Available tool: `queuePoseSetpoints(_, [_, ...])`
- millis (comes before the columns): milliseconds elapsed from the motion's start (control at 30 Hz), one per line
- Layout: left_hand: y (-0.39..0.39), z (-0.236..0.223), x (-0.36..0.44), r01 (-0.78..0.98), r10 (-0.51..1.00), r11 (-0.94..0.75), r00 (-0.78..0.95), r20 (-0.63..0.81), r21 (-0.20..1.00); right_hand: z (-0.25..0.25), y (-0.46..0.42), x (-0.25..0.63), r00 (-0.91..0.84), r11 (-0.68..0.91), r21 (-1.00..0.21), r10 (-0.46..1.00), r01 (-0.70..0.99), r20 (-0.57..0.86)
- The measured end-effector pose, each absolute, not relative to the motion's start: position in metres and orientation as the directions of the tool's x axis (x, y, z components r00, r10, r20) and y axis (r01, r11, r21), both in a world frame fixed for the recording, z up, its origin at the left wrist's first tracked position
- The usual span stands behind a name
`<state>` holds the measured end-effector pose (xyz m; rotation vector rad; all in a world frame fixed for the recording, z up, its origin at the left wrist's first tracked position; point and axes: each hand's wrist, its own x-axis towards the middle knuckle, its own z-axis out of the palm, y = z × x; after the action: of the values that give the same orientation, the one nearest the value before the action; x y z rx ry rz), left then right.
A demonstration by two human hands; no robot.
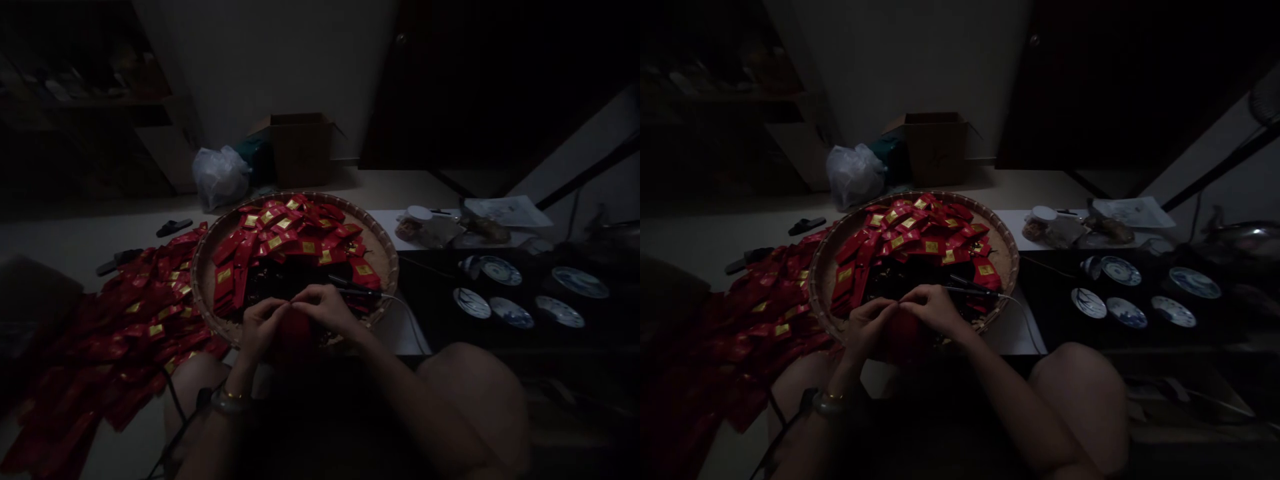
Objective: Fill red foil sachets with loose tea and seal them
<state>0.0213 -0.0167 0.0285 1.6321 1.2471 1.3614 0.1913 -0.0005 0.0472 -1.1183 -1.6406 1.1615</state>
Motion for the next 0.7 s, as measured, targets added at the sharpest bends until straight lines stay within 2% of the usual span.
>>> queuePoseSetpoints(133, [-0.019,0.027,0.021,0.366,0.896,-0.433,0.074,0.438,0.824,0.049,-0.007,0.189,-0.292,0.318,-0.919,0.924,0.233,0.245])
queuePoseSetpoints(200, [-0.021,0.026,0.024,0.406,0.891,-0.438,0.078,0.447,0.802,0.048,-0.01,0.19,-0.286,0.356,-0.905,0.914,0.231,0.287])
queuePoseSetpoints(267, [-0.022,0.025,0.027,0.413,0.896,-0.411,0.021,0.443,0.812,0.048,-0.007,0.201,-0.21,0.357,-0.904,0.927,0.236,0.311])
queuePoseSetpoints(300, [-0.022,0.023,0.028,0.403,0.9,-0.383,-0.04,0.434,0.831,0.049,-0.001,0.214,-0.126,0.342,-0.907,0.939,0.248,0.32])
queuePoseSetpoints(367, [-0.021,0.02,0.027,0.363,0.9,-0.301,-0.198,0.389,0.882,0.053,0.017,0.252,0.194,0.266,-0.921,0.925,0.286,0.327])
queuePoseSetpoints(433, [-0.018,0.018,0.024,0.316,0.889,-0.225,-0.321,0.327,0.922,0.056,0.042,0.307,0.56,0.182,-0.925,0.751,0.335,0.35])
queuePoseSetpoints(500, [-0.015,0.016,0.021,0.303,0.887,-0.186,-0.358,0.292,0.935,0.056,0.068,0.365,0.745,0.105,-0.915,0.548,0.39,0.381])
queuePoseSetpoints(600, [-0.01,0.016,0.018,0.377,0.921,-0.157,-0.278,0.273,0.913,0.043,0.097,0.433,0.745,-0.075,-0.847,0.52,0.526,0.417])
queuePoseSetpoints(700, [-0.003,0.014,0.012,0.512,0.95,-0.151,-0.162,0.268,0.846,0.021,0.106,0.457,0.625,-0.198,-0.693,0.645,0.693,0.44])
